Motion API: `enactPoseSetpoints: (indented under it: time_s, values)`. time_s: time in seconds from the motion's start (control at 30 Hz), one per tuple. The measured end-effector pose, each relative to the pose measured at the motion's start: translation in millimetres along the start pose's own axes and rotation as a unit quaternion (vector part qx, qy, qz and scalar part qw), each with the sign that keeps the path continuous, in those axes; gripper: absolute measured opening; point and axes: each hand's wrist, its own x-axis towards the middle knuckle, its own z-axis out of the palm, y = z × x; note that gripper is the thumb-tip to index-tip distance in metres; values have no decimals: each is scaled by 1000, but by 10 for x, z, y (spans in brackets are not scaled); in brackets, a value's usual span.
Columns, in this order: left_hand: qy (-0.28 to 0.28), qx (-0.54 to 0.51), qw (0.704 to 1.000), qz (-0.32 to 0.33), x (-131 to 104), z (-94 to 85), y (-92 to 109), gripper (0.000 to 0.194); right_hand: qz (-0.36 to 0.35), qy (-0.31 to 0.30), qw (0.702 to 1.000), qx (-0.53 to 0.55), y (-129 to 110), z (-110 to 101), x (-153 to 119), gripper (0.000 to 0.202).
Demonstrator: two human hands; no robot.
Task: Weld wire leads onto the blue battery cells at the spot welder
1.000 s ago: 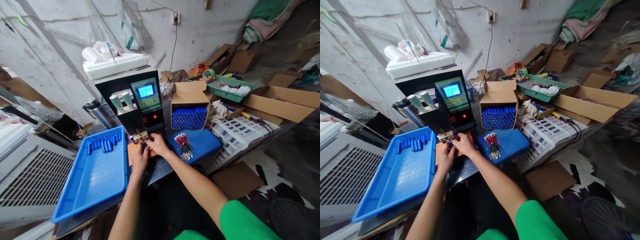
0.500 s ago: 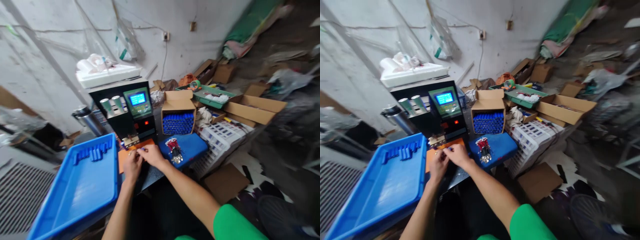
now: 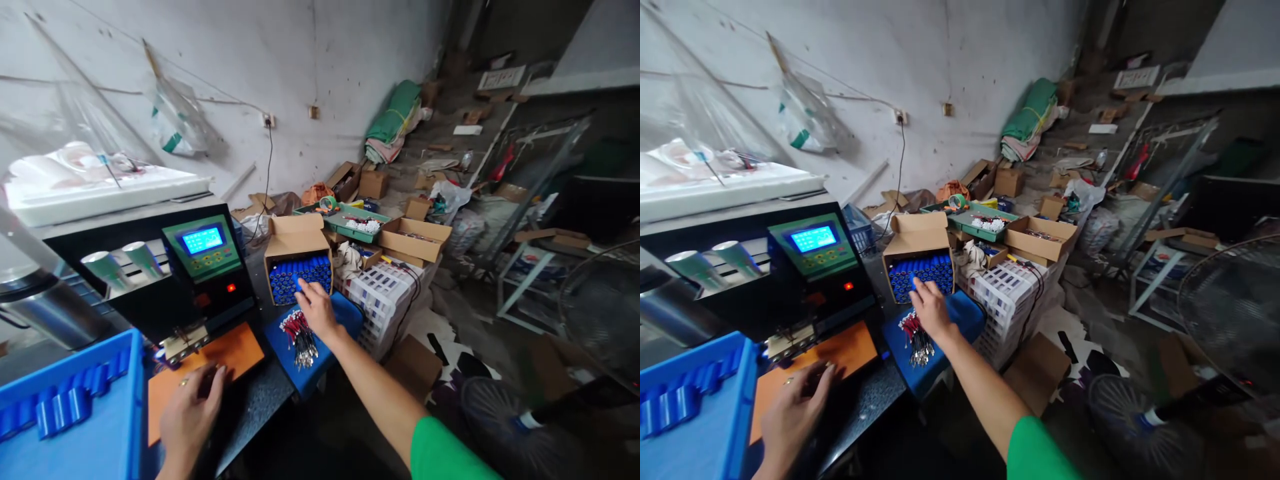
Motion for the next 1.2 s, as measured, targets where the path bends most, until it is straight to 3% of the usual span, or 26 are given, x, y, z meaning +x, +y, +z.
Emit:
enactPoseSetpoints:
  time_s: [0.1,0.27,0.5,0.67,0.83,0.93,1.07,1.2]
  values:
    - [4,-5,1000,10,4,-8,7,39,-19,0,996,-89,220,-145,215,43]
    - [7,-2,1000,18,10,-8,-1,37,6,-30,982,-189,433,-87,468,44]
    - [3,13,1000,20,2,-5,-11,37,76,-124,942,-301,331,-40,830,39]
    - [19,8,999,25,-4,-18,45,37,84,-171,934,-302,330,-124,1019,33]
    - [10,3,1000,28,-23,-2,71,36,55,-131,958,-251,429,-189,722,50]
    - [15,1,1000,25,-36,0,84,36,47,-116,973,-194,514,-114,333,40]
    - [19,0,999,29,-39,-9,102,36,157,-199,958,-137,676,105,-43,19]
    - [27,-9,999,41,-40,-16,101,34,210,-223,943,-128,765,283,-70,14]
